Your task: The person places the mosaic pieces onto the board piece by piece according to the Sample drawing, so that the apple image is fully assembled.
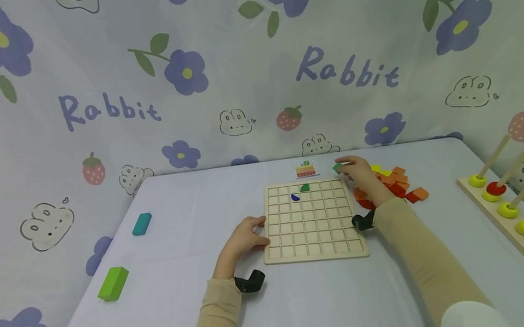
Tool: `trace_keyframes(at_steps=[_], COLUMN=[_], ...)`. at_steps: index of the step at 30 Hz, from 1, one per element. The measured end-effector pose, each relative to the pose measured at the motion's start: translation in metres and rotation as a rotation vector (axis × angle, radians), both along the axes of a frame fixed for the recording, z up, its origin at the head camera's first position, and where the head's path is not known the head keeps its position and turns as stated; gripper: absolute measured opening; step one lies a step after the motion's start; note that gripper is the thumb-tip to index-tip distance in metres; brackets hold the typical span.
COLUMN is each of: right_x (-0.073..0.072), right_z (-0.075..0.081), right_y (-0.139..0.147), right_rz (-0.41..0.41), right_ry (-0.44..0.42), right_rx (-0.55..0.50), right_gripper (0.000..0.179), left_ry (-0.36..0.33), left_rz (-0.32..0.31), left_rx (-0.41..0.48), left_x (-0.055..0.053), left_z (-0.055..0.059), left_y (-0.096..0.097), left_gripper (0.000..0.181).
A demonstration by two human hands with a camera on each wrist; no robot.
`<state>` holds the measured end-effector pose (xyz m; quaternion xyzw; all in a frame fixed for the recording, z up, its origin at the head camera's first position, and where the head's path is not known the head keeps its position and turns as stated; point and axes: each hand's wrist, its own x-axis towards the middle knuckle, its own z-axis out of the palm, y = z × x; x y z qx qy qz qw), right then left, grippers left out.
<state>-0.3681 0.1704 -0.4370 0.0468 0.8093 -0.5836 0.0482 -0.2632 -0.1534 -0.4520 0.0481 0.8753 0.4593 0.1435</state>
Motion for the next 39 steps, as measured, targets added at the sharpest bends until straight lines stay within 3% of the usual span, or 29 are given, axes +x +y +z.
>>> trace_keyframes(at_steps=[4, 7, 16, 24, 35, 39], right_x=[0.000, 0.001, 0.003, 0.003, 0.007, 0.007], right_z=[-0.002, -0.004, -0.007, -0.018, -0.017, -0.018], right_y=[-0.011, -0.019, -0.038, -0.046, -0.048, -0.050], right_rz=[-0.018, 0.018, 0.131, 0.141, 0.133, 0.153], right_ry=[-0.074, -0.092, 0.026, 0.122, 0.128, 0.167], right_rx=[-0.125, -0.142, 0.076, 0.323, 0.403, 0.454], right_gripper=[0.041, 0.041, 0.031, 0.021, 0.020, 0.020], left_ry=[0.013, 0.027, -0.002, 0.027, 0.026, 0.025], left_rz=[-0.004, -0.008, 0.000, -0.016, -0.019, -0.016], left_rx=[-0.014, -0.037, 0.039, -0.016, -0.021, -0.019], left_x=[-0.001, -0.001, 0.000, -0.001, 0.000, 0.001], left_z=[0.000, 0.000, 0.000, -0.001, 0.000, 0.000], left_y=[0.000, 0.000, 0.001, -0.001, 0.000, 0.000], left_gripper=[0.066, 0.065, 0.065, 0.065, 0.065, 0.065])
